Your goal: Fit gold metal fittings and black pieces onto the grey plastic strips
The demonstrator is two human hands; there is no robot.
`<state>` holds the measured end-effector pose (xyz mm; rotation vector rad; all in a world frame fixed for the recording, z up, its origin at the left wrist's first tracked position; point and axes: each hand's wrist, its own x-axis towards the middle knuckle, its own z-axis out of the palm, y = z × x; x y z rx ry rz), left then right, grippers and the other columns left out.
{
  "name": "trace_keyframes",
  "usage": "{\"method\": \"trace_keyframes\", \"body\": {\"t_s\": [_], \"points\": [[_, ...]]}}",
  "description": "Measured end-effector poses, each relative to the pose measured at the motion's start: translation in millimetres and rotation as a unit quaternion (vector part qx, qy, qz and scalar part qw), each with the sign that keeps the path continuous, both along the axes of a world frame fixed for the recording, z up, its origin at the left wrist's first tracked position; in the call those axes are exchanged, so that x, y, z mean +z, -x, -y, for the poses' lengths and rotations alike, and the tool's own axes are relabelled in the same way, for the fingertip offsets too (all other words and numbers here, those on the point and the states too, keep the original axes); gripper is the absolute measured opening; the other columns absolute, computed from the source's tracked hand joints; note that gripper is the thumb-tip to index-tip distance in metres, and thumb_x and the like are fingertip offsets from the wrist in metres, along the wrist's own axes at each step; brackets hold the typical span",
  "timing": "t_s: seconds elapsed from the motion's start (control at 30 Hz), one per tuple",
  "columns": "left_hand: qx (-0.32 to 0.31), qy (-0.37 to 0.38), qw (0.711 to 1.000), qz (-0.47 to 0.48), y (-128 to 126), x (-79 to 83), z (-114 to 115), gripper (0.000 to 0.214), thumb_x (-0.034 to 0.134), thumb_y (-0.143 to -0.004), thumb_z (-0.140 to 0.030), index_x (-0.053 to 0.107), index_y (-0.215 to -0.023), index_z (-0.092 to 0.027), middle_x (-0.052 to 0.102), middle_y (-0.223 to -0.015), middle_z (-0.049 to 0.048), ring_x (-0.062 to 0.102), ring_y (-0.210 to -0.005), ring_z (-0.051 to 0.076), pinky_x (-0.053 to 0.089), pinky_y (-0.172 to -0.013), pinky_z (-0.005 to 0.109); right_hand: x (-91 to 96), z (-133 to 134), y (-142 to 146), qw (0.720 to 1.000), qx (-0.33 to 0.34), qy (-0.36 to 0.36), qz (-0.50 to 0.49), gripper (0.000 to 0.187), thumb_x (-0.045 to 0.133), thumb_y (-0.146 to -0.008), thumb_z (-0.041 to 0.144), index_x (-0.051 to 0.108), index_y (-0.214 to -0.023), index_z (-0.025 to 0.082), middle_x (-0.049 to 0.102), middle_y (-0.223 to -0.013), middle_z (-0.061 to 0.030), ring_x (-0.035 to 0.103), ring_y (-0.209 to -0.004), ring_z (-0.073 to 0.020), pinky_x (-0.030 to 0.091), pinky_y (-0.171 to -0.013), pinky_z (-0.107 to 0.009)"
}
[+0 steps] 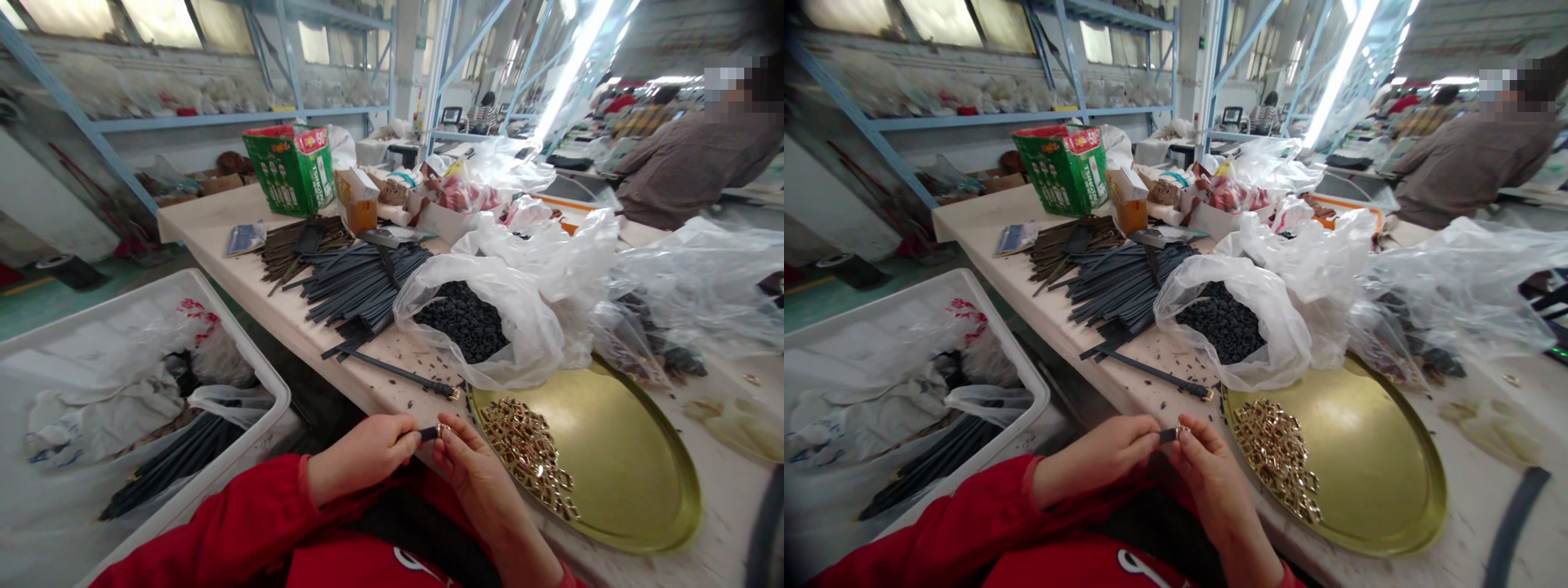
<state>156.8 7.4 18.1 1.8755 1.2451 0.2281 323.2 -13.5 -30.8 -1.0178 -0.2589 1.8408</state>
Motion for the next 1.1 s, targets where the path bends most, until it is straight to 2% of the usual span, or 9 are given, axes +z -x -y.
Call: {"method": "trace_keyframes", "body": {"t_s": [0.13,0.3,0.6,0.7,0.87,1.1], "points": [[-0.026,-0.103,0.993,-0.041,-2.9,-4.7,7.6,0.026,0.036,-0.089,-0.025,0.055,-0.073,-0.016,0.056,-0.072,0.0002,0.047,-0.064,0.012,0.031,-0.057,0.022,-2.4,4.4,4.4,1.0,-0.01,0.013,-0.005,0.033,0.083,-0.053,0.022,0.066,-0.082,0.018,0.066,-0.068,0.0033,0.06,-0.055,-0.0047,0.052,-0.053,-0.011],[-0.034,-0.141,0.988,-0.053,-5.1,-9.3,13.1,0.024,0.038,-0.089,-0.021,0.057,-0.075,-0.016,0.058,-0.074,0.001,0.049,-0.064,0.012,0.033,-0.059,0.021,1.8,12.1,14.0,0.998,-0.014,0.04,-0.042,0.035,0.084,-0.051,0.022,0.066,-0.08,0.016,0.066,-0.067,0.0033,0.06,-0.055,-0.0043,0.053,-0.053,-0.011],[0.018,-0.1,0.995,-0.016,-6.0,-9.1,19.2,0.02,0.04,-0.088,-0.024,0.056,-0.077,-0.016,0.059,-0.073,-0.0001,0.05,-0.062,0.011,0.032,-0.055,0.021,14.2,6.4,21.6,0.993,-0.08,0.072,-0.044,0.043,0.087,-0.039,0.02,0.064,-0.075,0.014,0.064,-0.061,0.0051,0.056,-0.048,-0.0029,0.05,-0.045,-0.008],[0.029,-0.088,0.996,-0.011,-5.1,-8.0,16.5,0.021,0.039,-0.088,-0.024,0.054,-0.076,-0.016,0.058,-0.072,0.0002,0.049,-0.062,0.011,0.031,-0.055,0.022,13.7,6.1,25.3,0.993,-0.086,0.063,-0.044,0.042,0.087,-0.042,0.022,0.064,-0.076,0.015,0.063,-0.062,0.0057,0.056,-0.049,-0.0025,0.05,-0.047,-0.008],[0.03,-0.057,0.998,0.022,-5.6,-9.2,14.1,0.021,0.038,-0.088,-0.023,0.054,-0.075,-0.016,0.058,-0.073,0.0002,0.049,-0.063,0.011,0.032,-0.057,0.021,6.8,11.6,33.4,0.998,-0.065,0.01,0.014,0.039,0.085,-0.048,0.029,0.063,-0.079,0.017,0.063,-0.059,0.0058,0.055,-0.047,-0.0034,0.049,-0.047,-0.01],[0.039,-0.024,0.999,0.025,-5.7,-3.2,14.0,0.021,0.038,-0.088,-0.027,0.054,-0.079,-0.016,0.06,-0.075,0.0012,0.051,-0.065,0.012,0.032,-0.056,0.021,8.0,6.0,30.3,0.997,-0.076,0.019,-0.01,0.033,0.083,-0.051,0.026,0.062,-0.075,0.018,0.06,-0.057,0.0067,0.053,-0.046,-0.004,0.048,-0.046,-0.012]]}}
